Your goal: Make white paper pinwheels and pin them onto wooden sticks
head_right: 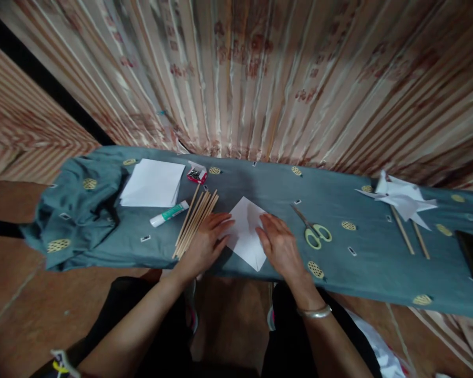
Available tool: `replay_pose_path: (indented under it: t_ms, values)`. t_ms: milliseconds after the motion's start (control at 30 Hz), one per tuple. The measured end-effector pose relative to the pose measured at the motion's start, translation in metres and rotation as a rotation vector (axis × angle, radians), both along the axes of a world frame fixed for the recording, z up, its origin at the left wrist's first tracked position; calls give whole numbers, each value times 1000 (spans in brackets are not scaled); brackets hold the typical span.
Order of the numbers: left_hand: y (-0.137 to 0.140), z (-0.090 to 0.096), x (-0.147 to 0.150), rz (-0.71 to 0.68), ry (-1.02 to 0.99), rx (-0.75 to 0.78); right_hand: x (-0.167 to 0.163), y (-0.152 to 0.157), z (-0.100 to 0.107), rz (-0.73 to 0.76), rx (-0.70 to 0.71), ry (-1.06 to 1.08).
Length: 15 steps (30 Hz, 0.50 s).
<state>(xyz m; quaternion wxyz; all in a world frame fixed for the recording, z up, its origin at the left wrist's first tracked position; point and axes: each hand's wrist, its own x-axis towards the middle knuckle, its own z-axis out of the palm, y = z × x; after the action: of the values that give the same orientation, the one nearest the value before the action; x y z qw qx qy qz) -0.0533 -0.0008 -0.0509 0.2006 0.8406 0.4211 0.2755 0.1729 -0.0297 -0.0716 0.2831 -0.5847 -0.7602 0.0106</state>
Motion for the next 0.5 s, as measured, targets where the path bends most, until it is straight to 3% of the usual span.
replay_pose_path:
  t_ms: [100, 167, 233, 367, 500]
  values:
    - [22, 6, -43, 240, -72, 71, -10, 5, 3, -26, -6, 73]
    - [30, 6, -76, 434, -30, 87, -16, 8, 4, -27, -22, 98]
    - [33, 3, -104, 539, 43, 64, -20, 10, 5, -33, -36, 117]
    - [28, -8, -132, 518, 145, -66, -21, 12, 9, -76, -50, 160]
    - [28, -4, -133, 558, 108, -101, -17, 11, 15, -151, -59, 225]
